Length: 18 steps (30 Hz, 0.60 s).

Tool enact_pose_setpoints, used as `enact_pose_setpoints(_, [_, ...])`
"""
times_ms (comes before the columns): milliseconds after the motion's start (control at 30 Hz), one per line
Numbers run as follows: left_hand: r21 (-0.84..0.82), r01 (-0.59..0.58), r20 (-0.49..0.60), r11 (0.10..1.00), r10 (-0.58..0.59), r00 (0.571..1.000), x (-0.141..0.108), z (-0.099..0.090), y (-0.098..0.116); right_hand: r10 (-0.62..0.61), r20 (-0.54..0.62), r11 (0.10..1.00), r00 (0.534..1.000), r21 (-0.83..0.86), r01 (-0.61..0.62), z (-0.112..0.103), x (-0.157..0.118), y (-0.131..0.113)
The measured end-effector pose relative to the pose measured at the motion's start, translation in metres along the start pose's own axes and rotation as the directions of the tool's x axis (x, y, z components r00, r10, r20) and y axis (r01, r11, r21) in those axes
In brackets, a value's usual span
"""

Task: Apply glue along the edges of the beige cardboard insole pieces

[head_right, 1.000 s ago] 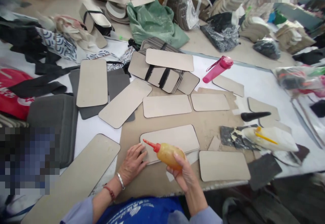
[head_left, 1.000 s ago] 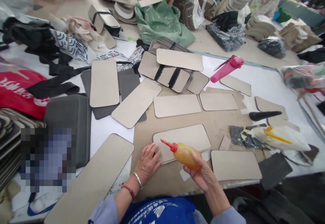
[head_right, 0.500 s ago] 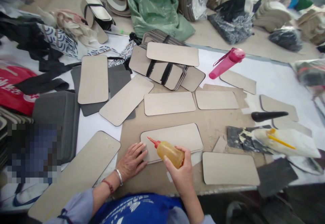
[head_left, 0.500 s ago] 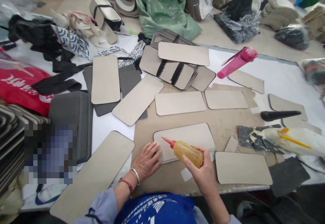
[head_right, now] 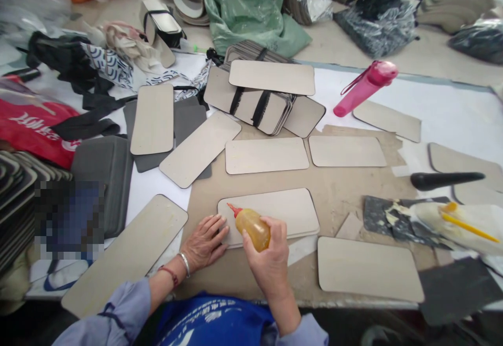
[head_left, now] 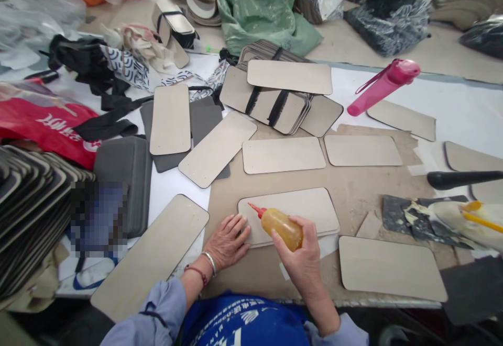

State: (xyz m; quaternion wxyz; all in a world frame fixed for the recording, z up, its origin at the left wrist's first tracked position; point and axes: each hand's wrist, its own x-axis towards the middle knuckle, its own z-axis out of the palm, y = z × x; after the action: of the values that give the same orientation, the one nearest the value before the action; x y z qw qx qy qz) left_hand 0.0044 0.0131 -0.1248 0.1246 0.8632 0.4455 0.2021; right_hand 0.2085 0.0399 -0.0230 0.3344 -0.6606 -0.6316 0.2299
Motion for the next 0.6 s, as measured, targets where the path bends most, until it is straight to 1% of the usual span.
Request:
enact_pose_setpoints(167, [0.028, 0.003, 0.026, 1.000, -0.003, 1.000, 0.001, -0.001, 0.001, -0.012, 0.024, 1.000, 1.000, 0.011, 0.012, 0.005, 0.002, -0.004])
enact_pose_setpoints(333, [0.095, -0.055, -0.050, 0.994, 0.060, 0.997, 0.004, -0.004, 0.002, -0.066, 0.034, 0.998, 0.997, -0.002, 0.066, 0.010, 0.005, -0.005])
enact_pose_setpoints(433, [0.125, -0.057, -0.086, 0.990, 0.068, 0.994, 0.006, -0.005, 0.003, -0.106, 0.038, 0.994, 0.994, -0.019, 0.107, 0.013, 0.005, -0.006])
enact_pose_setpoints(600, [0.128, -0.053, -0.094, 0.990, 0.066, 0.993, 0.009, -0.008, 0.005, -0.122, 0.019, 0.988, 0.992, -0.095, 0.123, 0.008, 0.006, -0.007])
